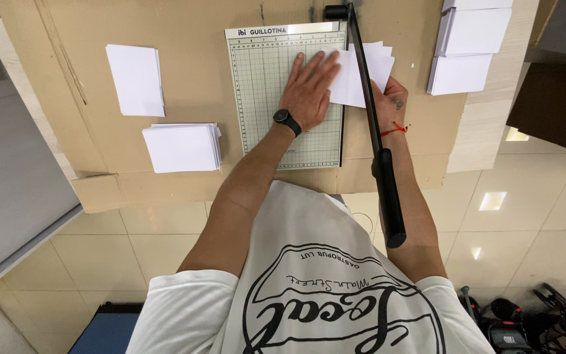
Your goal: The person repeatedly places stacks of white paper onto a paper cutter, aligns them, and uses the guillotine blade to trim the edges. The cut pieces are stacked on the table, and the process is repeated multiple times throughout the clip.
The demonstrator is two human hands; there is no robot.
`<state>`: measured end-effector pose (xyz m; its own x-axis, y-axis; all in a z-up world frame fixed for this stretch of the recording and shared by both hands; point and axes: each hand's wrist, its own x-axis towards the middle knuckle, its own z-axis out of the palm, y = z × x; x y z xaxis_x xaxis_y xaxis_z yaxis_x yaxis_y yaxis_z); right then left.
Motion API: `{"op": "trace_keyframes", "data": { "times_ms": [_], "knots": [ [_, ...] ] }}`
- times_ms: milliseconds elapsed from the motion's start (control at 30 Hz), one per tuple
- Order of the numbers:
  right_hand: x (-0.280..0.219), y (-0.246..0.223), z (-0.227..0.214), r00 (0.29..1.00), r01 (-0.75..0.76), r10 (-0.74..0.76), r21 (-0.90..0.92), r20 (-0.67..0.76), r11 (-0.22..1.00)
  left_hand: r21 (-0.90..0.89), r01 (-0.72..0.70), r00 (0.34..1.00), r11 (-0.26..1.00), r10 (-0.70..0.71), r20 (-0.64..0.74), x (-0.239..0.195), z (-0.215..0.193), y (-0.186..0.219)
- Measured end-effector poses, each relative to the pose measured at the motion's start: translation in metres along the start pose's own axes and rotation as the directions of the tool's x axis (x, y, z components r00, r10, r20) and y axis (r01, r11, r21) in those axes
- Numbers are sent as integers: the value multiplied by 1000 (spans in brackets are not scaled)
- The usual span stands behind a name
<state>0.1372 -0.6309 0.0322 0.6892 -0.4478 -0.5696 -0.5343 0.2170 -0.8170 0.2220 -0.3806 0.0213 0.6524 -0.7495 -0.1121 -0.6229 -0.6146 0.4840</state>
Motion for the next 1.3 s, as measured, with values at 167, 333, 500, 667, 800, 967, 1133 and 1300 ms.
{"op": "trace_keyframes", "data": {
  "times_ms": [167,333,500,667,800,967,1133,1300],
  "knots": [
    [-38,-25,0,999,36,-37,-56,-19,998,-267,181,892,946,-273,-360,-3,15,3],
    [-42,32,-12,972,223,-234,219,25,950,-454,141,833,880,-354,-426,-24,5,16],
    [-88,8,8,972,235,-236,52,4,970,-761,164,922,628,-372,-109,-37,4,11],
    [-95,29,11,961,275,-277,-101,-7,956,-808,76,933,585,-328,-150,-50,8,4],
    [-103,33,22,965,255,-258,58,51,965,-823,81,931,563,-338,-140,-59,18,0],
    [-114,26,28,990,138,-139,109,0,984,-846,69,934,529,-332,-132,-67,16,1],
    [-128,10,41,985,174,-174,64,-18,983,-869,71,929,489,-350,-121,-73,28,-9],
    [-142,0,58,964,259,-264,-113,-37,959,-957,4,934,290,-342,-100,-101,14,-16]
  ]
}}
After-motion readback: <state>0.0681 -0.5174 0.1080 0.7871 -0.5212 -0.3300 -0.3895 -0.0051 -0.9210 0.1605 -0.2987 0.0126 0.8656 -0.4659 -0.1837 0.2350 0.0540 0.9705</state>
